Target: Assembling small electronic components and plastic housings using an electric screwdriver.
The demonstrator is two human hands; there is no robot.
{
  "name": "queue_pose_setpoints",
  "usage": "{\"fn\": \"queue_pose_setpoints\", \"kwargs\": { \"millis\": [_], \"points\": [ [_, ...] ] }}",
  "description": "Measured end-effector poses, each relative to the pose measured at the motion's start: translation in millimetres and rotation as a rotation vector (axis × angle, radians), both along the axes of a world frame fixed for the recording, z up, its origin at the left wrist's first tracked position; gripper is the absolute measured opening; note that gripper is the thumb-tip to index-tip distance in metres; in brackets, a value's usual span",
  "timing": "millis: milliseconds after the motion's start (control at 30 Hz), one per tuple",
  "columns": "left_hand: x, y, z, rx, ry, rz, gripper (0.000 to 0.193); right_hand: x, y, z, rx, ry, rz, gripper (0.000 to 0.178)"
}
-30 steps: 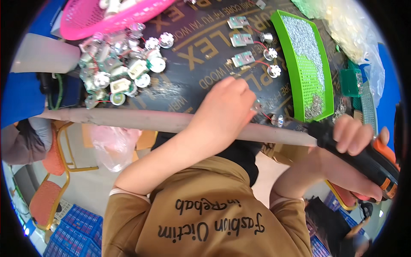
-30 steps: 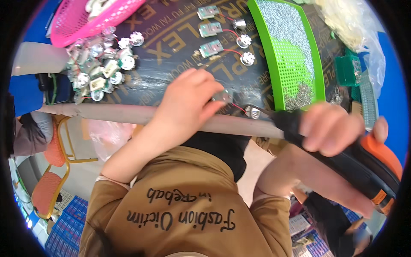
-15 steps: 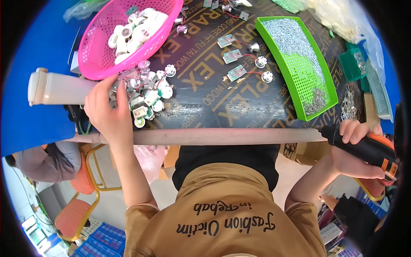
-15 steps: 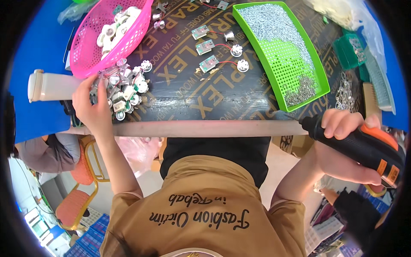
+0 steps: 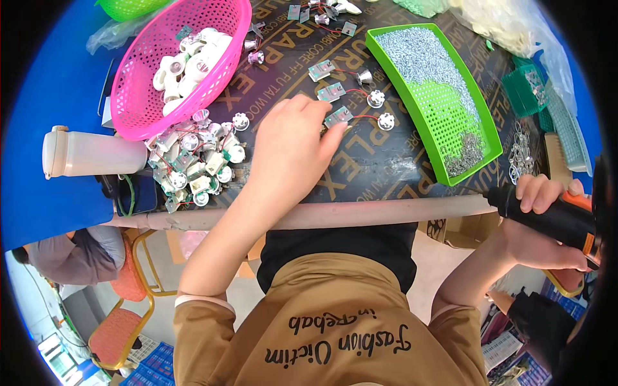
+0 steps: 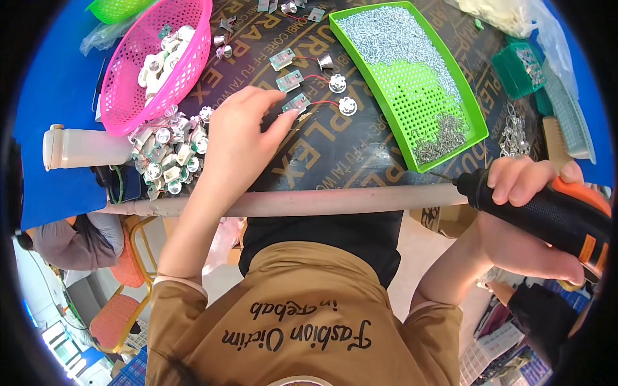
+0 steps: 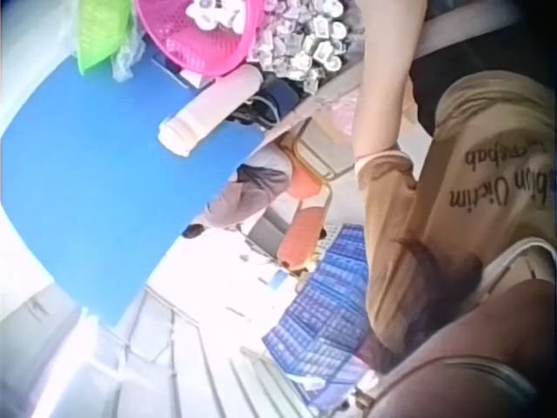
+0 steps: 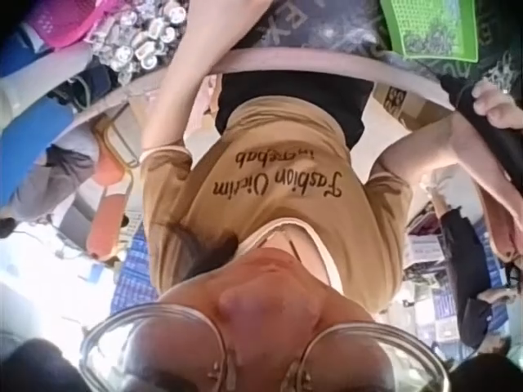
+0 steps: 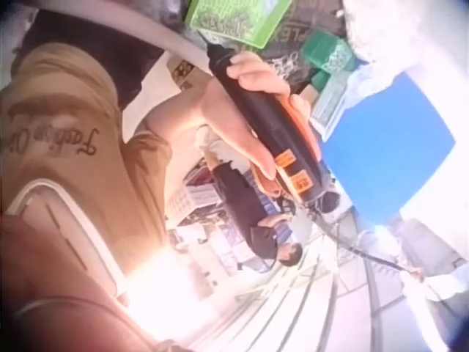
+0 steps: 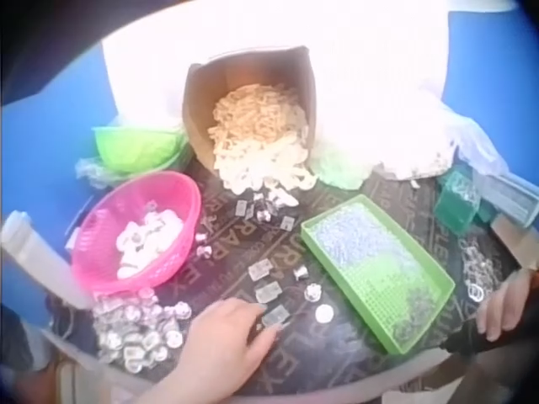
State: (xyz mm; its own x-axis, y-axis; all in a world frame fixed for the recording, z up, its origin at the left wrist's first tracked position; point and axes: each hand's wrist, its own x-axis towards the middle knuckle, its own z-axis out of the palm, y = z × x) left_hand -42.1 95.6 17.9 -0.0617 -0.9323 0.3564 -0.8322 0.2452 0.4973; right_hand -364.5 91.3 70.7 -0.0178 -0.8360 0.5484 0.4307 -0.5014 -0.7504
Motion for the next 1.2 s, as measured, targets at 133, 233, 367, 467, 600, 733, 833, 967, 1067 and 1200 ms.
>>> {"fn": "queue_pose_setpoints", "kwargs": {
  "millis": [133,233,367,467,600,733,833,967,1067,1200],
  "points": [
    [-5.9,-5.9,-6.5,0.037,-0.094,0.016,0.017,-5.1,-5.5,0.4,0.01,0.001,0.046,0.099],
    [-9.3,-5.6,-6.9,0.083,-0.011,-0.002,0.015,-4.5,-15.6,1.5,-0.009,0.049,0.009,0.098],
    [-11.3,0.2,-9.4,0.032,0.028,-0.068,0.013,14.1,-43.5,-1.8,-0.117,-0.021,0.095,0.11],
    [-14.1,12.7,-8.7,0.059,0.068,-0.063,0.017,39.5,-71.3,-14.2,-0.161,-0.11,0.035,0.106],
    [-15.3,11.3,-10.7,0.067,0.046,-0.031,0.021,41.5,-97.7,-25.3,-0.165,0.009,0.134,0.1],
    [-14.7,1.2,-13.3,0.047,-0.011,-0.094,0.022,29.3,-98.7,-17.3,-0.092,0.053,0.052,0.104],
    [-12.8,0.9,-14.0,0.063,-0.015,-0.117,0.021,27.7,-102.0,-21.7,-0.088,0.063,0.094,0.104],
    [-16.2,8.9,-6.9,0.271,0.149,-0.165,0.018,29.3,-102.1,-28.1,-0.073,0.039,0.114,0.105],
    [-21.2,22.6,-7.8,0.288,0.186,-0.208,0.021,26.5,-102.8,-27.0,-0.132,0.053,0.186,0.105],
    [-24.0,29.0,-7.7,0.273,0.201,-0.19,0.026,12.6,-104.5,-39.3,-0.095,0.041,0.18,0.105]
  ]
}}
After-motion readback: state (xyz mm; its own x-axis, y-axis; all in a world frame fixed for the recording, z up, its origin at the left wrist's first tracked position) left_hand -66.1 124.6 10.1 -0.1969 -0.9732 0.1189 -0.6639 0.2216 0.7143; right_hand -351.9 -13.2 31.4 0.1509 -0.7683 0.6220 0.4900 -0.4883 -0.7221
